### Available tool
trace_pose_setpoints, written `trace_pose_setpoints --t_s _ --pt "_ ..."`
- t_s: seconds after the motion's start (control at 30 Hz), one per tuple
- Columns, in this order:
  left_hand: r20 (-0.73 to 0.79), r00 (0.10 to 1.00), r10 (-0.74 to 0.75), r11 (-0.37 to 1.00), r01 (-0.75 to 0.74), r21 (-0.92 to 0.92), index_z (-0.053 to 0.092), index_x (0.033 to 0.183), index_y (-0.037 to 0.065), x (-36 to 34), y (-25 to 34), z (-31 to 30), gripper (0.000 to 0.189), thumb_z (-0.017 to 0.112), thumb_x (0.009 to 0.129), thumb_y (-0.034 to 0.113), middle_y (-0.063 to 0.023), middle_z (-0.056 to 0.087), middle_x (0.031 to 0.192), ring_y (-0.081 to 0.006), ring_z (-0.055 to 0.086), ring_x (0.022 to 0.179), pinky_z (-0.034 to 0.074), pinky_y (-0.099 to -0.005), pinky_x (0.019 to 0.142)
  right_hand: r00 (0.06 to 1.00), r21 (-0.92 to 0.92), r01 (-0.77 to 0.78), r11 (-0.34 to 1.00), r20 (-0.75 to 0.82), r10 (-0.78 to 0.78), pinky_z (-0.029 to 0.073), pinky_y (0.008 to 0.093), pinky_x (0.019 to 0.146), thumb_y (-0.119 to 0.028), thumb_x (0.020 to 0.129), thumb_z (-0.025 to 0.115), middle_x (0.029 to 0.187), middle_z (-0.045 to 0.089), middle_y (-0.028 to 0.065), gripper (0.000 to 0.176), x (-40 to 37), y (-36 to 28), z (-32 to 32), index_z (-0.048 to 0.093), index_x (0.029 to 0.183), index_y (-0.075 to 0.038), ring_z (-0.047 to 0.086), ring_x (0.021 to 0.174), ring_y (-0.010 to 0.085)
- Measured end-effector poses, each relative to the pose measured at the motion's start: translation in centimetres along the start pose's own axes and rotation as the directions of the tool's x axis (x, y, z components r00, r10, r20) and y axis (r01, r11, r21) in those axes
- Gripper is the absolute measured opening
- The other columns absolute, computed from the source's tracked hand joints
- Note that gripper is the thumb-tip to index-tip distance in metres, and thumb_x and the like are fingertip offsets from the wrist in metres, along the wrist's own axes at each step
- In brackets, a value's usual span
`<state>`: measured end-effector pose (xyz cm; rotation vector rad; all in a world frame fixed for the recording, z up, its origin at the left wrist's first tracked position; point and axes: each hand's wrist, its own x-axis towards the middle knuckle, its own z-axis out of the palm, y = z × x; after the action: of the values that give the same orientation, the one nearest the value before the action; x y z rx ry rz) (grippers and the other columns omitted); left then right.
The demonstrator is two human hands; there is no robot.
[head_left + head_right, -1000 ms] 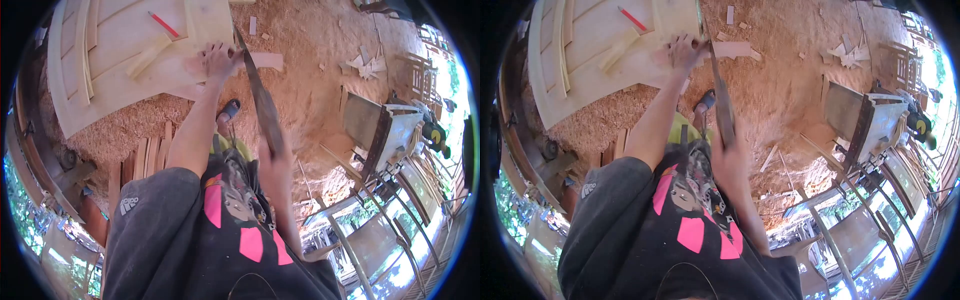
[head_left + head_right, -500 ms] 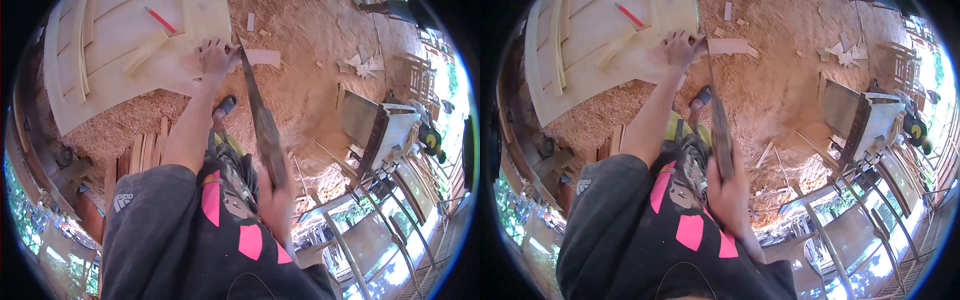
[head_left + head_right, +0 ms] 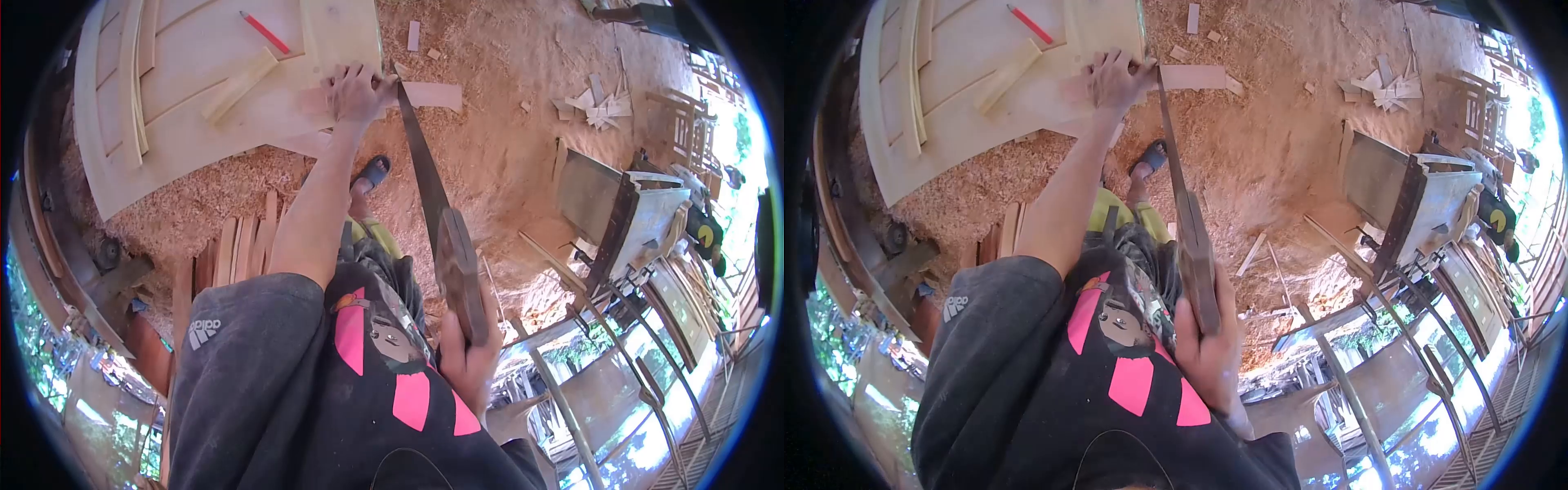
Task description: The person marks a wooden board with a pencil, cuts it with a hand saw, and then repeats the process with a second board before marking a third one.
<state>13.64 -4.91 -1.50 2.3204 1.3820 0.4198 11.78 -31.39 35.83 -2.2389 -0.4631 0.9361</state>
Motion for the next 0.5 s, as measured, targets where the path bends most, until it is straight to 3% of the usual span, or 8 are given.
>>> trace_pose_setpoints --t_s 0.03,0.1,0.13,0.27,0.33,0.37,0.43,0.5 --pt "-0.01 1.0 0.007 1.0 -0.007 -0.007 0.071 0.083 0.022 0.2 0.0 0.0 0.04 0.069 0.088 0.062 0.0022 0.068 0.1 -0.0236 0.058 0.108 0.036 -0.0488 0.094 0.996 -0.084 0.083 0.993 -0.016 -0.084 0.055 0.0449 0.09 -0.015 0.1 0.06 0.122 0.068 0.0283 0.056 2.2 0.8 1.5 0.044 0.15 0.003 0.071 0.112 0.0398" --pt "-0.013 1.0 -0.003 1.0 0.003 0.007 0.071 0.083 0.022 0.3 0.1 0.2 0.04 0.069 0.088 0.062 0.0025 0.068 0.1 -0.0234 0.058 0.108 0.036 -0.0484 0.094 0.999 -0.036 0.028 0.999 0.027 -0.027 0.055 0.0483 0.082 -0.02 0.1 0.06 0.107 0.07 0.0314 0.054 10.1 3.4 6.3 0.045 0.148 0.002 0.071 0.1 0.0477" --pt "-0.016 1.0 -0.012 1.0 0.012 0.016 0.071 0.082 0.022 0.3 0.1 0.2 0.04 0.07 0.088 0.061 0.0028 0.068 0.099 -0.0232 0.058 0.108 0.036 -0.048 0.094 0.989 -0.073 0.139 0.988 -0.045 -0.142 0.053 0.0512 0.075 -0.025 0.101 0.06 0.097 0.068 0.0336 0.052 14.6 4.9 9.3 0.048 0.144 0.001 0.068 0.093 0.0518" --pt "-0.018 1.0 -0.001 1.0 0.001 0.004 0.071 0.082 0.022 -0.3 0.0 0.1 0.038 0.071 0.087 0.061 0.0037 0.069 0.098 -0.0224 0.059 0.107 0.036 -0.0478 0.094 0.998 -0.006 0.032 0.999 0.06 -0.031 0.053 0.0507 0.077 -0.027 0.102 0.059 0.095 0.069 0.0299 0.049 19.4 0.8 9.1 0.05 0.142 -0.001 0.07 0.088 0.047" --pt "-0.049 0.999 0.003 1.0 -0.003 0.012 0.072 0.082 0.023 0.4 -0.2 0.6 0.037 0.072 0.086 0.059 0.004 0.069 0.097 -0.022 0.059 0.107 0.036 -0.0477 0.093 0.996 -0.046 -0.048 0.998 0.068 0.051 0.054 0.0471 0.082 -0.025 0.102 0.06 0.103 0.069 0.0298 0.05 12.3 -0.7 5.5 0.05 0.145 -0.001 0.07 0.096 0.0445" --pt "-0.035 0.999 0.005 1.0 -0.004 0.01 0.072 0.082 0.023 0.0 -0.3 0.7 0.037 0.072 0.086 0.059 0.004 0.069 0.097 -0.022 0.059 0.107 0.036 -0.0477 0.093 0.999 -0.086 0.025 0.996 0.029 -0.023 0.053 0.0429 0.093 -0.019 0.101 0.06 0.12 0.067 0.0288 0.052 7.6 -1.2 3.4 0.048 0.148 0.0 0.069 0.112 0.0407" --pt "-0.063 0.998 0.009 1.0 -0.007 0.027 0.072 0.082 0.022 0.3 -0.1 0.3 0.042 0.071 0.086 0.063 0.0046 0.068 0.093 -0.0217 0.059 0.104 0.036 -0.0455 0.093 0.998 -0.03 0.047 0.998 0.048 -0.045 0.051 0.0419 0.102 -0.013 0.101 0.06 0.133 0.065 0.0262 0.053 0.3 -1.8 -0.4 0.046 0.15 0.001 0.066 0.123 0.0378" --pt "-0.064 0.998 0.001 1.0 -0.001 0.002 0.072 0.082 0.022 0.3 0.0 0.3 0.041 0.071 0.086 0.064 0.0046 0.067 0.093 -0.0218 0.059 0.104 0.036 -0.0453 0.093 0.998 -0.052 0.038 0.998 0.049 -0.035 0.051 0.0428 0.103 -0.012 0.1 0.059 0.135 0.064 0.0253 0.054 -1.5 -1.5 -1.1 0.045 0.151 0.001 0.066 0.124 0.0376"
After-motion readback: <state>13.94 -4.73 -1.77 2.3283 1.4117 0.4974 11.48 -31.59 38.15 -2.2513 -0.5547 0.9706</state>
